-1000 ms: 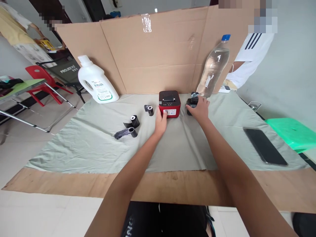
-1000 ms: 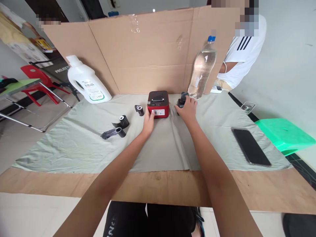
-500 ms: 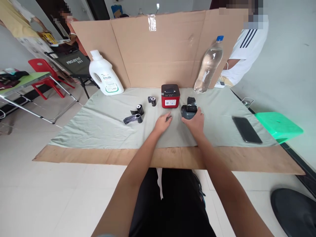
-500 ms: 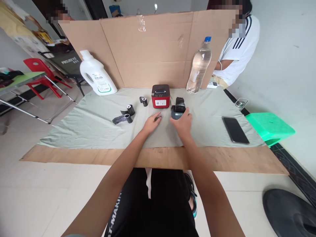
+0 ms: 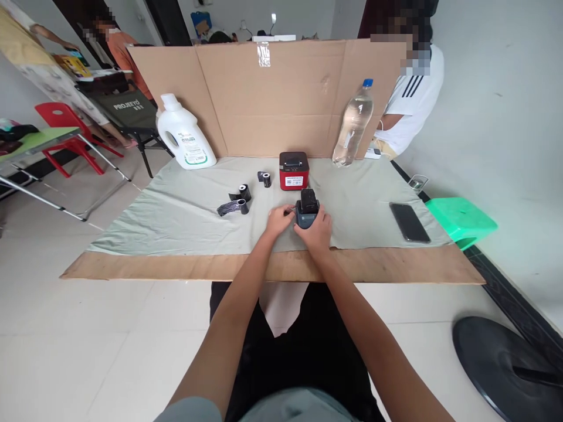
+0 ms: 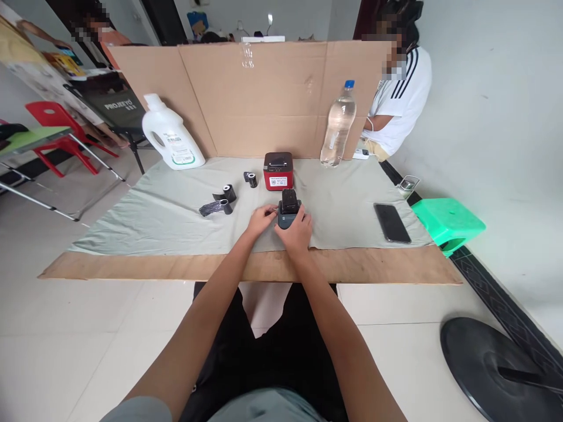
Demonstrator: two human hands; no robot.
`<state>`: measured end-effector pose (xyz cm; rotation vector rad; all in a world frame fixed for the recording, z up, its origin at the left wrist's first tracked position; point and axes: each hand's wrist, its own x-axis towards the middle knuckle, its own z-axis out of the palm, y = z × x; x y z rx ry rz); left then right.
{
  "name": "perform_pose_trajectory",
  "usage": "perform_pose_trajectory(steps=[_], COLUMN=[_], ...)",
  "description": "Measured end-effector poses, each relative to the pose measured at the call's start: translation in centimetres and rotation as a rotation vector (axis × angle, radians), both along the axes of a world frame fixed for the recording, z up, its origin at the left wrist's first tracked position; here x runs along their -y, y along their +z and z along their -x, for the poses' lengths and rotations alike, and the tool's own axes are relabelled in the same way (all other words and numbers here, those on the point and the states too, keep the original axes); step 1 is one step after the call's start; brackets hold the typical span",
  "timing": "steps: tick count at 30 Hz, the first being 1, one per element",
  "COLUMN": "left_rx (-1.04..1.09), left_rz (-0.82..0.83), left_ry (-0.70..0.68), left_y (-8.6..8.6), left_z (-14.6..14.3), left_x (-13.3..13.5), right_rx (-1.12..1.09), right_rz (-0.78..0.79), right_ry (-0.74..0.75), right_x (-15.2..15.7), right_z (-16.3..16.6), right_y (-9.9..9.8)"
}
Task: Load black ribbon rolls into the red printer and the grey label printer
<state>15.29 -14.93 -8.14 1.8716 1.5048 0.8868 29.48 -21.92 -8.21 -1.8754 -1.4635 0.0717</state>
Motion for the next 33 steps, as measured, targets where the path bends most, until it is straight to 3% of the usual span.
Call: perform_pose_trajectory(steps=[9,17,22,27,33], left_rx=[0.075,0.106,-0.081,-0.245,-0.295], left_rz=[0.025,-0.089,-0.215,-0.204,-0.178], left_ry=[-0.006,-0.064,-0.179,-0.192,-0.194], left_y=[-1.3,-1.4,-0.9,-0.5,-0.2], left_z=[0.3,1.0,2.1,1.8,1.4], left_x=[-1.1,-0.2,1.7,2.8,2.9], right_rx=[-0.018,-0.012,0.002,0.008,-0.007], right_rz=[0.083,0.069,0.076,0.054,0.043], right_ry=[0.016,0.019,0.031,0.037,0.041], right_x=[0.3,0.4,0.4,0.3,0.0], right_z=[-0.1,-0.1,-0.1,-0.1,-0.3], right_y=[0.8,0.7,0.8,0.7,0.3])
